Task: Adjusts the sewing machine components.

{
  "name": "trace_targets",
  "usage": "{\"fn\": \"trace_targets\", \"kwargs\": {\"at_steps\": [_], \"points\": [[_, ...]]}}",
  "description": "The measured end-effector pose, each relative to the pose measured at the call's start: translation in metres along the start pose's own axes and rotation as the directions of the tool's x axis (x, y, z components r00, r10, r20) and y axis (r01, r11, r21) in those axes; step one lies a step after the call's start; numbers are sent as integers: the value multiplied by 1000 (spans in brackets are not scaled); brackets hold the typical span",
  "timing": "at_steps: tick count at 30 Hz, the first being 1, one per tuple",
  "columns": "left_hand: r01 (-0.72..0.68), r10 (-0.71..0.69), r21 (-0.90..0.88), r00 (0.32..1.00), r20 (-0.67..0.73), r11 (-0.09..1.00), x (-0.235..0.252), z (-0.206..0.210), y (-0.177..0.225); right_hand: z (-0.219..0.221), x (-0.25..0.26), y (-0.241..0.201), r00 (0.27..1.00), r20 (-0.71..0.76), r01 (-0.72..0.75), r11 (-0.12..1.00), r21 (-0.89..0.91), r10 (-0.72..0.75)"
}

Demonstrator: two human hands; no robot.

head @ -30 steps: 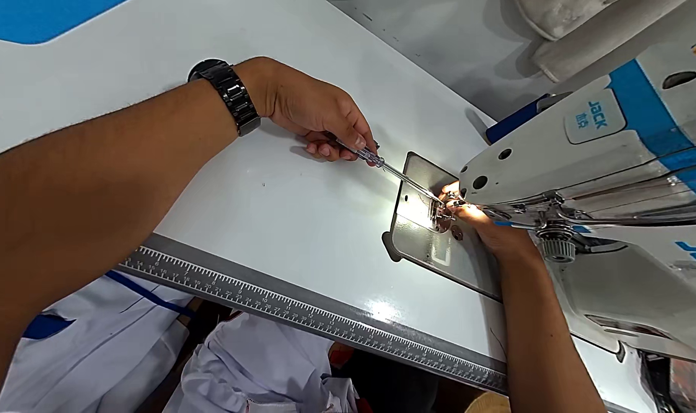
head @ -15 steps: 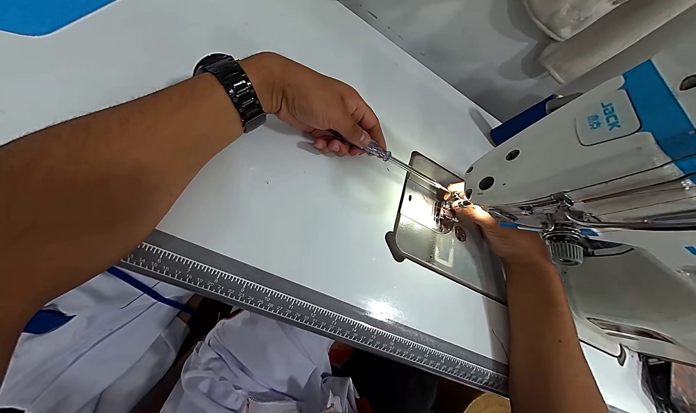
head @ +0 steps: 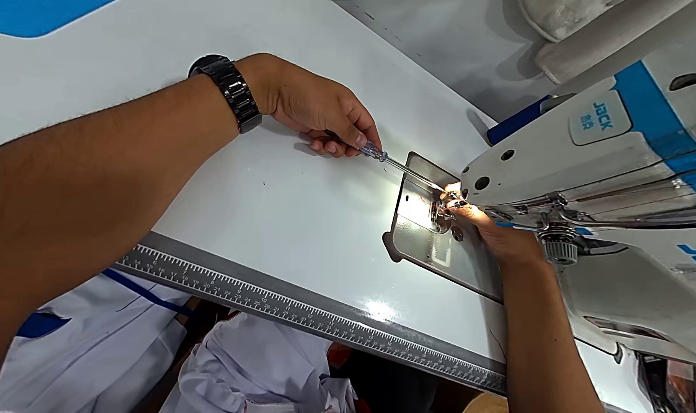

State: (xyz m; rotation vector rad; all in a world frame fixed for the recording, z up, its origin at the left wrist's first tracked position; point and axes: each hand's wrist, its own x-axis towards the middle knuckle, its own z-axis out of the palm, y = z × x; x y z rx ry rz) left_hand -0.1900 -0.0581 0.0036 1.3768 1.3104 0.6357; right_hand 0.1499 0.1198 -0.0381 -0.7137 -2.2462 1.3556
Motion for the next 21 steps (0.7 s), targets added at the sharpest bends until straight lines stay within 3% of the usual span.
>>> {"fn": "trace_targets", "kwargs": {"at_steps": [10, 15, 21], "points": [[-15, 15, 0, 1000, 5, 1000, -1, 0, -1, 0, -5, -10, 997, -70, -19, 998, -54, 15], [-13, 13, 19, 1000, 2, 1000, -2, 0, 0, 23, -4, -45, 998, -68, -20, 1000, -23, 18], [-22, 22, 6, 1000, 15, 1000, -2, -1, 0, -3, -3, -4, 998, -70, -5, 999, -50, 2]]}}
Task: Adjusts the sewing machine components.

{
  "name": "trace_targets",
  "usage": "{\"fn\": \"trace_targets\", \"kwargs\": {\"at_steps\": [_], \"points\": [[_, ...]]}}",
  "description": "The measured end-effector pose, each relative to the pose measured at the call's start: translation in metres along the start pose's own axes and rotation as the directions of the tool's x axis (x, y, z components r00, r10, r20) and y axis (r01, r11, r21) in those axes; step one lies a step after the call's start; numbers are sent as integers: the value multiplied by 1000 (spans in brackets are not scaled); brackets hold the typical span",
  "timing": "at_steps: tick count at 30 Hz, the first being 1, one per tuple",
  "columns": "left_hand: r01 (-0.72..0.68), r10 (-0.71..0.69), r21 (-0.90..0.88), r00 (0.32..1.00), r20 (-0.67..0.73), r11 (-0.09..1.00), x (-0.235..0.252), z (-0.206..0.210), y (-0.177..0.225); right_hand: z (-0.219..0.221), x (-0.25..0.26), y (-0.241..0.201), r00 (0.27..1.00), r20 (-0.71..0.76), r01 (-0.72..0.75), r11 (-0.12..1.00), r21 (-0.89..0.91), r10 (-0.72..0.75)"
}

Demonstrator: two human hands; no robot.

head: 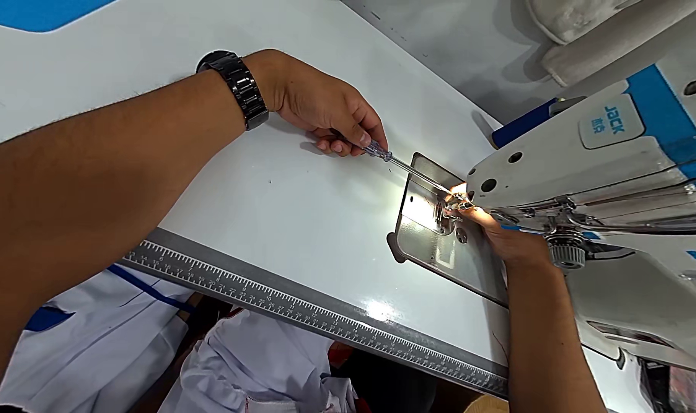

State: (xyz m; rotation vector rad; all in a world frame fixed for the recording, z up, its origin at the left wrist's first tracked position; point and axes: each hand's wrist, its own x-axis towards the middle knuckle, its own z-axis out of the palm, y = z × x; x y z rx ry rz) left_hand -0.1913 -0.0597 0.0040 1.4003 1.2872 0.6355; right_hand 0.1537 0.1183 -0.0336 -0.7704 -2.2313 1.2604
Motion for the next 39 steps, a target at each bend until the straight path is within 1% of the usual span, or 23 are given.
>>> {"fn": "trace_targets", "kwargs": {"at_steps": [4, 7, 11, 15, 19, 21, 25, 27, 29, 32, 35, 37, 39], "points": [[7, -7, 3, 1000, -9, 1000, -1, 0, 1, 1, 0, -1, 999, -34, -22, 999, -28, 21], [14, -14, 10, 1000, -8, 1000, 0, 0, 0, 3, 0, -3, 998, -18, -62, 998, -32, 62], [16, -15, 18, 1000, -17, 1000, 0, 0, 1, 0, 2, 3, 1000, 10, -26, 1000, 3, 26], [13, -13, -5, 1000, -15, 1000, 0, 0, 1, 5, -1, -4, 999, -46, -23, 1000, -14, 23], [20, -20, -17, 1000, -15, 1000, 1, 1, 1, -2, 1, 5, 1000, 13, -4, 1000, 31, 3], [21, -22, -23, 1000, -14, 1000, 1, 1, 0, -1, 1, 5, 999, -13, -29, 1000, 5, 29], [21, -22, -24, 1000, -15, 999, 1, 1, 0, 1, 0, 2, 999, -40, -24, 1000, -18, 24], [3, -3, -8, 1000, -8, 1000, 2, 0, -1, 0, 1, 4, 999, -36, -19, 999, -27, 18], [-49, 49, 27, 999, -6, 998, 3, 1, -2, -1, 0, 5, 999, -35, -20, 1000, -21, 20], [-70, 77, 140, 996, -49, 988, 5, 7, 1, -4, 2, 10, 1000, -13, 2, 1000, -2, -2], [-18, 44, 246, 994, -99, 969, 7, 14, 9, -6, 3, 14, 999, 29, 18, 1000, 16, -19], [83, -50, 232, 988, -146, 969, 3, 19, 18, -9, 6, 20, 997, 56, 57, 998, 35, -59], [203, -160, 197, 963, -216, 959, 1, 24, 27, -8, 5, 19, 999, 26, 34, 999, 20, -35]]}}
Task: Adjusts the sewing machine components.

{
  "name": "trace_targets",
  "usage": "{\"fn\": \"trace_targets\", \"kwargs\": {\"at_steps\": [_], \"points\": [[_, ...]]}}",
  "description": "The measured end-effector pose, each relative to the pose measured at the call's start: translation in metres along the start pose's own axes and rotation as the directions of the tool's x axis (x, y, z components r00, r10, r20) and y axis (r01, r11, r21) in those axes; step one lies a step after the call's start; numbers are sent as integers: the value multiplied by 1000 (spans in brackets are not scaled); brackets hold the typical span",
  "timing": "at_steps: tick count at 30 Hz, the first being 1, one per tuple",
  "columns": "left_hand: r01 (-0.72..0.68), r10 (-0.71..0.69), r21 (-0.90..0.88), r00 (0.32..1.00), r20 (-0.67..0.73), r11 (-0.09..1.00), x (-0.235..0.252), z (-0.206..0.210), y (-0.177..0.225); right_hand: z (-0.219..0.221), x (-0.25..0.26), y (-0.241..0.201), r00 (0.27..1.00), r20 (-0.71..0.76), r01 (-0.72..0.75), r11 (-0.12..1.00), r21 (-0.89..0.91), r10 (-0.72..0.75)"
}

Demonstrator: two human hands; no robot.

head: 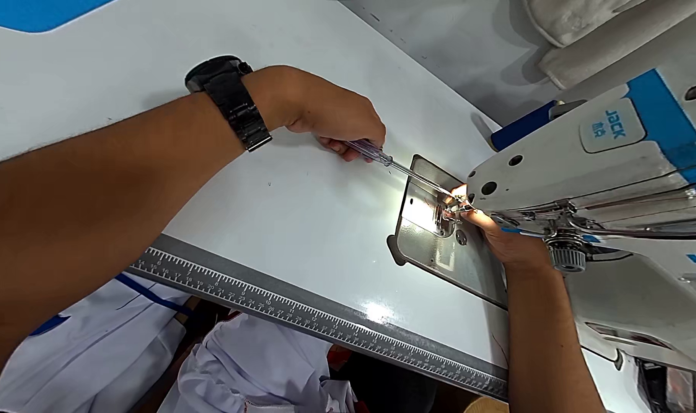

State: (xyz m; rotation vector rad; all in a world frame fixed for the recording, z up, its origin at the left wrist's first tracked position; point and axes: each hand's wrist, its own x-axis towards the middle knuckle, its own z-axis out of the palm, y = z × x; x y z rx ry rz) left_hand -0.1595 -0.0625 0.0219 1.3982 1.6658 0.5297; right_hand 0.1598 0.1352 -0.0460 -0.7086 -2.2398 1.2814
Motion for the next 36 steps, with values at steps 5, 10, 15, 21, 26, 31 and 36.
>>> {"fn": "trace_targets", "kwargs": {"at_steps": [5, 10, 15, 21, 26, 31, 36], "points": [[-206, 208, 53, 978, -35, 977, 4, -5, -11, 4, 0, -8, 999, 37, 26, 999, 34, -27], [-315, 313, -40, 948, -64, 948, 14, 0, -18, 38, -6, -66, 999, -36, 12, 998, 66, -9], [-210, 222, 118, 970, -98, 971, 10, 5, -10, 5, -3, -13, 1000, 5, 1, 998, 60, -2], [-258, 270, 104, 953, -135, 961, 11, 1, -14, 3, -2, -11, 999, 9, -53, 998, 34, 53], [-370, 367, 10, 918, -153, 929, 14, -6, -20, 6, -4, -12, 1000, -12, -18, 999, 32, 18], [-377, 386, 89, 914, -128, 922, 16, -1, -22, 3, -6, -8, 996, -65, -53, 999, -6, 53], [-306, 304, -6, 947, -101, 952, 13, -10, -27, 2, -5, -8, 998, -45, -37, 999, -3, 37]]}}
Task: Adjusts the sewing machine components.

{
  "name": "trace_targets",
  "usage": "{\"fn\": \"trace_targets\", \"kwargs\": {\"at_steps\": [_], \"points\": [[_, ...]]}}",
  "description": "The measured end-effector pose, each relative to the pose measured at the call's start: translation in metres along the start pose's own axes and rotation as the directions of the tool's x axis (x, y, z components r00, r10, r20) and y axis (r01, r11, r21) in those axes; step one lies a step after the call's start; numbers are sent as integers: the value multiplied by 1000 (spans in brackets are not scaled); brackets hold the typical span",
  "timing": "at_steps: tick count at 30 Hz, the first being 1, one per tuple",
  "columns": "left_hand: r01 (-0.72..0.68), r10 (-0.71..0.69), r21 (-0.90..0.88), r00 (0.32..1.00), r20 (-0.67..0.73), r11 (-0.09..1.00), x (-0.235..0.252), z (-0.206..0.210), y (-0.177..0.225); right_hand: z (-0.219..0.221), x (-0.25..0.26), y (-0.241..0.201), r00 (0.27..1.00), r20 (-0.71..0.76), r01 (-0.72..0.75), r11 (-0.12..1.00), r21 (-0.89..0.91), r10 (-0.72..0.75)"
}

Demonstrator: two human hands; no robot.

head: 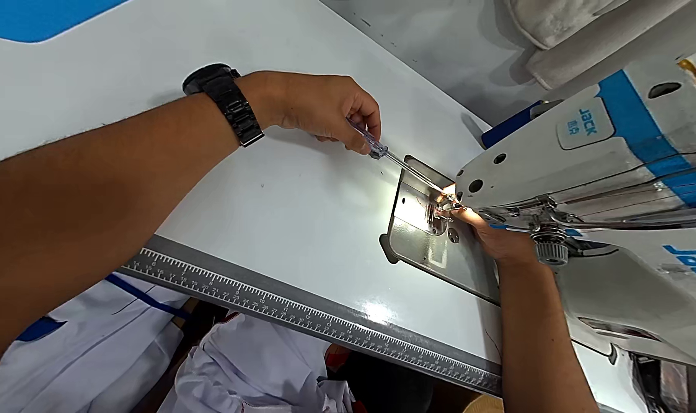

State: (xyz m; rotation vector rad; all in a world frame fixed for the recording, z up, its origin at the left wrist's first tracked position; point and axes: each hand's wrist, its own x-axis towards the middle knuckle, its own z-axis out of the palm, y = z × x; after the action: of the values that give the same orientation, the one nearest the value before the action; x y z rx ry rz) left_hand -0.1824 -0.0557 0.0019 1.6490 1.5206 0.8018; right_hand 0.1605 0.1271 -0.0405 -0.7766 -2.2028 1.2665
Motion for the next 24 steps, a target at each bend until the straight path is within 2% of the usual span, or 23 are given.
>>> {"fn": "trace_targets", "kwargs": {"at_steps": [4, 11, 17, 20, 24], "points": [[5, 2, -88, 997, 77, 996, 3, 2, -8, 0, 2, 1, 1000, 29, 2, 999, 39, -3], [49, -35, -143, 995, 98, 988, 6, -1, -11, 0, 3, 3, 999, 23, 25, 998, 63, -26], [29, -18, -85, 992, 121, 996, 4, -4, -11, 1, 4, -2, 995, 102, 11, 996, 91, -20], [5, 5, -79, 992, 124, 997, 4, -4, -11, 4, 2, -6, 995, 92, 21, 996, 87, -29], [-12, 25, -109, 993, 116, 994, 5, -2, -12, 28, -3, -45, 998, 43, 41, 990, 134, -47]]}}
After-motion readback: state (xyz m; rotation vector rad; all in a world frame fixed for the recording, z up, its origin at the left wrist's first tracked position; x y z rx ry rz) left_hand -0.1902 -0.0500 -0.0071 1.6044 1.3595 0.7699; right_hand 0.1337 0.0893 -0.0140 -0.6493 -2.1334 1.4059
